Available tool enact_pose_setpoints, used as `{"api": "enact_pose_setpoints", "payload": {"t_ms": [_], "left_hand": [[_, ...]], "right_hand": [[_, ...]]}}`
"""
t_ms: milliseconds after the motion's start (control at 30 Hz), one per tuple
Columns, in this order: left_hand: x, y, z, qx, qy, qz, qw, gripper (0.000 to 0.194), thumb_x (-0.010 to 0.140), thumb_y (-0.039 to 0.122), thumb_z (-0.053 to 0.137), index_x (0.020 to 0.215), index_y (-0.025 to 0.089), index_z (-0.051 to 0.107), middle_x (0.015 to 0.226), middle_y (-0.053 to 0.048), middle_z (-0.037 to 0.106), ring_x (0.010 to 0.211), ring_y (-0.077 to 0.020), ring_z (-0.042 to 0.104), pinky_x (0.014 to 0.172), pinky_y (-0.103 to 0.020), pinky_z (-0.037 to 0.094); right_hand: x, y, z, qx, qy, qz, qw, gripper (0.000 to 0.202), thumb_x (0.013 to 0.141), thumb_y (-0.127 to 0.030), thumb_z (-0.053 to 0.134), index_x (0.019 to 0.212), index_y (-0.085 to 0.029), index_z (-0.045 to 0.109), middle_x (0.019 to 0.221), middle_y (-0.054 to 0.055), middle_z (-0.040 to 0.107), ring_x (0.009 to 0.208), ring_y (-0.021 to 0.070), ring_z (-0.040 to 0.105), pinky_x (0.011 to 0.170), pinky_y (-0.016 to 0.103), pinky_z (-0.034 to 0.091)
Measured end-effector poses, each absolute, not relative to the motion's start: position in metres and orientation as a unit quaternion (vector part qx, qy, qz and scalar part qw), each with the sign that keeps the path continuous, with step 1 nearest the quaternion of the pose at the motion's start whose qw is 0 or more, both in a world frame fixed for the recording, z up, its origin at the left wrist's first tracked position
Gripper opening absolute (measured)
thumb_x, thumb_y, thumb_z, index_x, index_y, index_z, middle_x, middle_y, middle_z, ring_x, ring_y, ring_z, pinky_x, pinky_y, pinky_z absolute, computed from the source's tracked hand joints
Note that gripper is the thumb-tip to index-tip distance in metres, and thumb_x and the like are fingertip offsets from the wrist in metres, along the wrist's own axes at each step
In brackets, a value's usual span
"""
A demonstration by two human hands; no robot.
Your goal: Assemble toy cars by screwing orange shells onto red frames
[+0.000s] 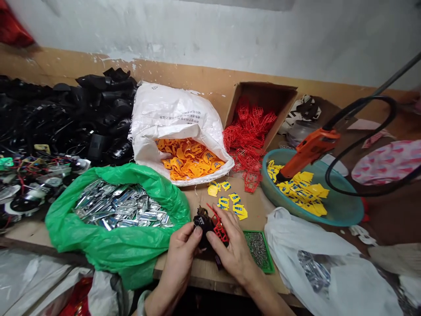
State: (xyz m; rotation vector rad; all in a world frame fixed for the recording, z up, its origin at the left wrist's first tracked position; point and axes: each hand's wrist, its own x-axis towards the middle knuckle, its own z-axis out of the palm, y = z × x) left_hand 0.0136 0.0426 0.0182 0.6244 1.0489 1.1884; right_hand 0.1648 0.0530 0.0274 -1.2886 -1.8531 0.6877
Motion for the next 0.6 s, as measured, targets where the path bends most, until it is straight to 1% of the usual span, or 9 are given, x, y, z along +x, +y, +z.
{"api": "enact_pose_setpoints", "payload": {"t_ms": [67,133,233,333,400,433,467,533,600], "left_hand": [[0.015,0.043,0.020,0.283,0.462,0.528,0.654,0.030,0.075,0.047,0.081,0.081,0.018,0.078,0.077,-0.003,0.067,0.072,-0.0179,0.057,0.062,-0.025,0.047],[0.017,0.043,0.021,0.300,0.456,0.540,0.641,0.028,0.077,0.045,0.080,0.086,0.018,0.080,0.080,-0.004,0.070,0.077,-0.0194,0.058,0.068,-0.026,0.048],[0.018,0.042,0.021,0.311,0.444,0.541,0.643,0.030,0.079,0.044,0.078,0.094,0.018,0.081,0.084,-0.005,0.073,0.082,-0.0214,0.060,0.074,-0.028,0.048],[0.018,0.040,0.019,0.307,0.434,0.532,0.658,0.030,0.080,0.044,0.078,0.094,0.018,0.081,0.082,-0.005,0.072,0.078,-0.0200,0.059,0.073,-0.028,0.048],[0.018,0.039,0.019,0.302,0.434,0.532,0.661,0.029,0.078,0.044,0.080,0.088,0.017,0.080,0.079,-0.004,0.071,0.076,-0.0181,0.058,0.071,-0.026,0.047],[0.019,0.039,0.020,0.291,0.433,0.531,0.668,0.029,0.077,0.044,0.081,0.086,0.017,0.080,0.080,-0.004,0.072,0.075,-0.0175,0.059,0.070,-0.025,0.047],[0.019,0.038,0.021,0.274,0.429,0.531,0.678,0.029,0.075,0.044,0.082,0.087,0.018,0.080,0.082,-0.004,0.073,0.075,-0.0172,0.059,0.069,-0.025,0.047],[0.022,0.037,0.024,0.229,0.413,0.529,0.705,0.030,0.075,0.043,0.083,0.094,0.020,0.080,0.091,-0.005,0.076,0.080,-0.0179,0.063,0.072,-0.025,0.049],[0.025,0.034,0.028,0.189,0.391,0.537,0.724,0.034,0.079,0.046,0.079,0.103,0.022,0.079,0.103,-0.007,0.077,0.090,-0.0202,0.067,0.080,-0.028,0.051]], "right_hand": [[0.164,0.050,0.028,-0.505,-0.727,0.271,0.379,0.060,0.096,-0.040,0.056,0.152,-0.026,0.041,0.143,0.011,0.056,0.132,0.0308,0.051,0.114,0.051,0.040],[0.162,0.044,0.028,-0.498,-0.729,0.292,0.368,0.060,0.099,-0.041,0.051,0.156,-0.028,0.035,0.150,0.010,0.051,0.140,0.0301,0.045,0.120,0.054,0.033],[0.160,0.036,0.028,-0.498,-0.703,0.349,0.368,0.055,0.104,-0.036,0.038,0.158,-0.030,0.028,0.160,0.006,0.040,0.149,0.0255,0.035,0.124,0.050,0.030],[0.162,0.033,0.026,-0.495,-0.669,0.392,0.392,0.050,0.105,-0.031,0.034,0.155,-0.029,0.036,0.160,0.005,0.042,0.149,0.0227,0.038,0.123,0.044,0.036],[0.163,0.033,0.023,-0.498,-0.668,0.384,0.399,0.048,0.105,-0.028,0.034,0.152,-0.028,0.042,0.157,0.005,0.046,0.147,0.0229,0.041,0.122,0.044,0.037],[0.163,0.033,0.022,-0.503,-0.677,0.363,0.396,0.049,0.104,-0.027,0.035,0.153,-0.027,0.042,0.157,0.006,0.046,0.147,0.0234,0.041,0.123,0.045,0.037],[0.162,0.032,0.020,-0.509,-0.692,0.335,0.388,0.051,0.104,-0.025,0.035,0.155,-0.027,0.038,0.160,0.006,0.043,0.148,0.0243,0.039,0.123,0.047,0.035],[0.160,0.029,0.015,-0.515,-0.730,0.266,0.362,0.059,0.104,-0.023,0.037,0.161,-0.026,0.023,0.165,0.007,0.034,0.152,0.0272,0.032,0.124,0.052,0.033],[0.155,0.026,0.010,-0.511,-0.762,0.211,0.337,0.067,0.102,-0.020,0.039,0.163,-0.026,0.011,0.167,0.008,0.027,0.153,0.0308,0.028,0.123,0.058,0.032]]}}
